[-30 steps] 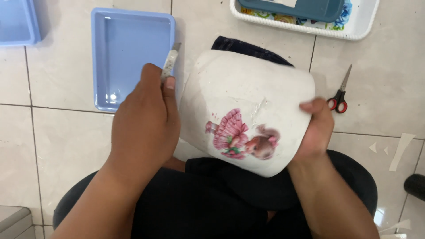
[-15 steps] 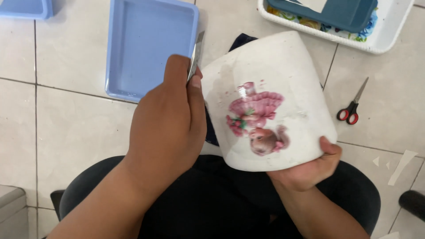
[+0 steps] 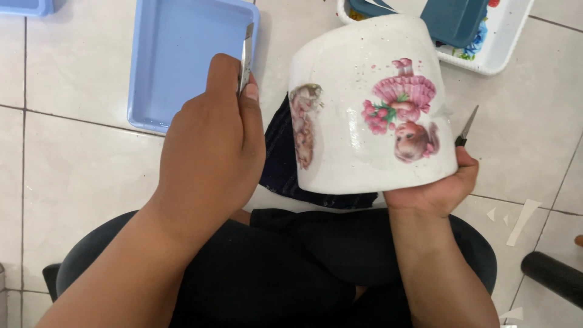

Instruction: Using a craft knife to precisely cut the outline of a decorative image decal applied to a white cylindrical container.

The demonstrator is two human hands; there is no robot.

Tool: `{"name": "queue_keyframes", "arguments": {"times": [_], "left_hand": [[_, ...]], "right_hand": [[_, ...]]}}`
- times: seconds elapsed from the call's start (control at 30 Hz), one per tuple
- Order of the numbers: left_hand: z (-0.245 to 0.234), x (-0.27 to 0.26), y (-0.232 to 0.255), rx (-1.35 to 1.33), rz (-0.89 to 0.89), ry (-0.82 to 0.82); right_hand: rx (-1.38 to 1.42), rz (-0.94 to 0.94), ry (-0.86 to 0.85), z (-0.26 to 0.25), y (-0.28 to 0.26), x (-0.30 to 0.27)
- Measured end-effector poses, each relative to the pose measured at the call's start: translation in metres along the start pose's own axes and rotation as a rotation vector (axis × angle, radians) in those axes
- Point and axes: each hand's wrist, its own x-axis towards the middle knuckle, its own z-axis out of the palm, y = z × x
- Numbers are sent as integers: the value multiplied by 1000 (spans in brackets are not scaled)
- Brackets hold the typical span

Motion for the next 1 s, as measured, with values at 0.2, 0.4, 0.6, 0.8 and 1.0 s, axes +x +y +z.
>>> {"name": "queue_keyframes", "arguments": {"times": [0.2, 0.4, 0.6, 0.8, 1.0], "left_hand": [[-1, -6, 22, 49, -55, -74], [10, -11, 42, 155, -51, -218], [32, -7, 40, 325, -29, -428], [55, -6, 34, 284, 27, -500], [64, -5, 26, 336, 37, -489]], "right_hand": [[-55, 7, -218, 2, 36, -34], [-98, 4, -391, -13, 61, -49], [-127, 57, -410, -24, 74, -45], [-83, 107, -289, -61, 73, -40], [-84, 127, -301, -72, 73, -36]]}}
